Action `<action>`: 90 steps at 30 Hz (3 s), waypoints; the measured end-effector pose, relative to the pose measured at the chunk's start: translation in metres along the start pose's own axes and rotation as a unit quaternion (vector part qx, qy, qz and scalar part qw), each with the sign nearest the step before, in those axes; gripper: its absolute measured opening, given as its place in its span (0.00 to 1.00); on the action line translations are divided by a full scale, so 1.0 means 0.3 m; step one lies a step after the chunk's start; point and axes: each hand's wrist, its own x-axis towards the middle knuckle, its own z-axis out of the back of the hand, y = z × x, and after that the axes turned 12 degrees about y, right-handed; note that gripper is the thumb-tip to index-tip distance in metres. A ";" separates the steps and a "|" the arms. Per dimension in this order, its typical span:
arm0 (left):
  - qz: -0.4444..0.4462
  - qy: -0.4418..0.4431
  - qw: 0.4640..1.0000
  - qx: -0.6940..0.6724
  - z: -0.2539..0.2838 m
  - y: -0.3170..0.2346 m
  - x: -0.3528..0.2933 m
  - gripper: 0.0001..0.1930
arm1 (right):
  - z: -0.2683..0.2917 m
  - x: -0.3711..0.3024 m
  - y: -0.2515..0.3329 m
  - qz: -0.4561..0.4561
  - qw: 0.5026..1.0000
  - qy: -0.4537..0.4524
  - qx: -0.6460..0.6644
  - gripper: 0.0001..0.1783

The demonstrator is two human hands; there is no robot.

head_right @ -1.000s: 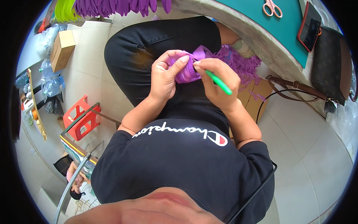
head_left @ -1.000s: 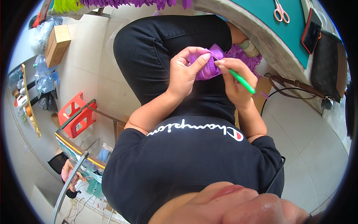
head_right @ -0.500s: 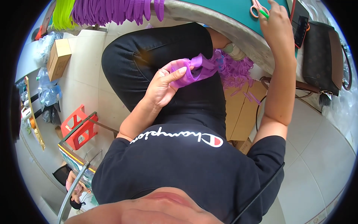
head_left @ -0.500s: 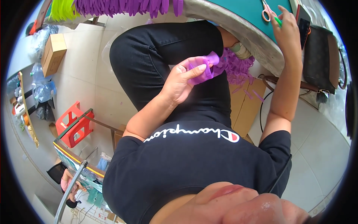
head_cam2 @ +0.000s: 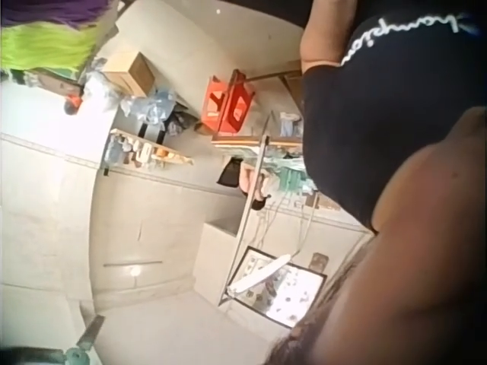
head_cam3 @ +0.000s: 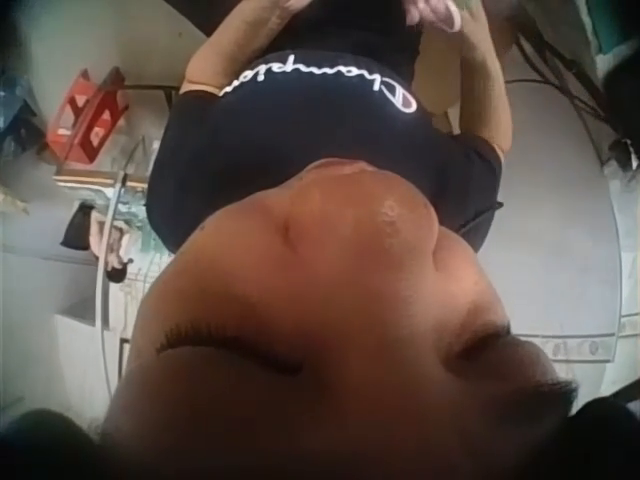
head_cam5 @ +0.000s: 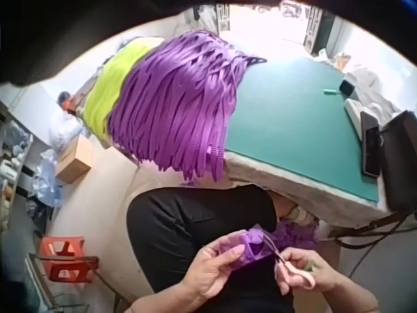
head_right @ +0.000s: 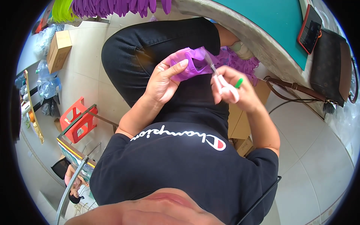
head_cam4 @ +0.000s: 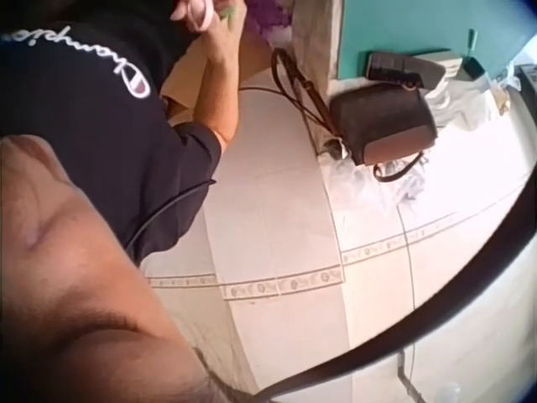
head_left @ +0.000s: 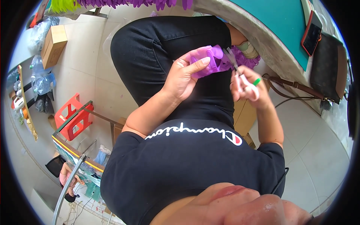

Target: Assembling and trimming purple plastic fringe decorations using a crochet-like tool and scissors.

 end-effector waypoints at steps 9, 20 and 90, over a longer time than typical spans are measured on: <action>-0.034 -0.014 0.998 0.041 -0.013 0.017 0.008 0.15 | -0.043 0.017 -0.109 0.034 0.999 -0.012 0.003 0.25; -0.049 -0.012 0.998 0.043 -0.019 0.015 0.001 0.17 | -0.032 0.010 -0.100 -0.001 1.000 0.011 0.028 0.26; 0.003 0.014 0.996 0.087 -0.031 0.020 -0.022 0.18 | -0.036 0.000 -0.130 0.032 0.999 -0.018 0.003 0.27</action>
